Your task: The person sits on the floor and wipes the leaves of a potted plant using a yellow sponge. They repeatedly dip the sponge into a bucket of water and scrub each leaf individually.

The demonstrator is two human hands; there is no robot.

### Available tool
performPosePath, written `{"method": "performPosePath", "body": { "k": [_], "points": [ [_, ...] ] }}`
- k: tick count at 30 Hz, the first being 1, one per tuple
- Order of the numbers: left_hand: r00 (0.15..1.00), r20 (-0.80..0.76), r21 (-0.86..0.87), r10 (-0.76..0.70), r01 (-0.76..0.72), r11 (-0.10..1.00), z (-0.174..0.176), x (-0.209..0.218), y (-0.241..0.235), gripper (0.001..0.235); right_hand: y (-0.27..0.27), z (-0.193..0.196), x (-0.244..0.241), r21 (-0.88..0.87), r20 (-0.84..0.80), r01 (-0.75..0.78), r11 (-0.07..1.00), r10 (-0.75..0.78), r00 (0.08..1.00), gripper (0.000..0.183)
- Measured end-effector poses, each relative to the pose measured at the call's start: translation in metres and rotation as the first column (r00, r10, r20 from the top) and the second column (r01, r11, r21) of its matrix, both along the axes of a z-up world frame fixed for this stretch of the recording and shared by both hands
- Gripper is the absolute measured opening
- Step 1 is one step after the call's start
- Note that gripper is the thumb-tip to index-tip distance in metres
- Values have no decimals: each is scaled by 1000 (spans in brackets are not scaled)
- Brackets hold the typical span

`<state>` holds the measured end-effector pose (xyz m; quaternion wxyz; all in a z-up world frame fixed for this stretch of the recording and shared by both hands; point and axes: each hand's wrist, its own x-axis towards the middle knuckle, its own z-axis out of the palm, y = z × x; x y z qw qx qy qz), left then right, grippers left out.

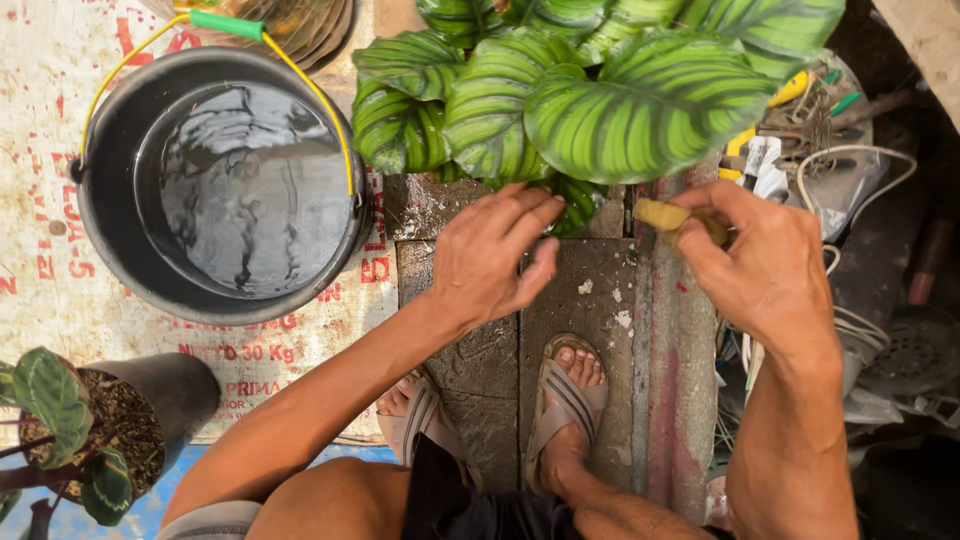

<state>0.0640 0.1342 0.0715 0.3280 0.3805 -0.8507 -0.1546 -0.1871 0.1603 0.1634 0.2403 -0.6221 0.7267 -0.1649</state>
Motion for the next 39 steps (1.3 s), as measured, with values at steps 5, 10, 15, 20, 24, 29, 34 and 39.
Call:
{"method": "performPosePath", "body": {
  "k": [5,10,15,20,24,29,34,39],
  "points": [
    [951,300,-202,-77,142,969,3,-23,-18,77,6,-10,-10,-47,4,20,999,-19,1000,27],
    [877,456,286,-150,15,958,6,-42,-39,56,-6,-38,1,31,233,41,999,-48,971,35],
    [995,97,460,25,-68,885,2,-34,-51,32,-24,-84,21,188,640,90,978,-192,744,35],
    [949,-302,549,95,92,831,-8,-20,-54,48,-56,-102,49,43,822,171,984,-132,555,24],
    [949,-275,602,155,44,797,-11,-17,-48,55,-56,-94,70,-96,818,168,981,-19,575,21],
    [865,-482,561,140,182,808,-14,-12,-46,54,-37,-84,70,-143,865,220,965,14,502,19],
    [821,-550,612,154,270,743,-14,-18,-40,48,-44,-76,76,-335,500,191,923,2,866,14],
    [538,-716,697,444,510,505,-19,-23,-42,32,-18,-68,99,-400,410,78,913,102,906,16]
  ]
}}
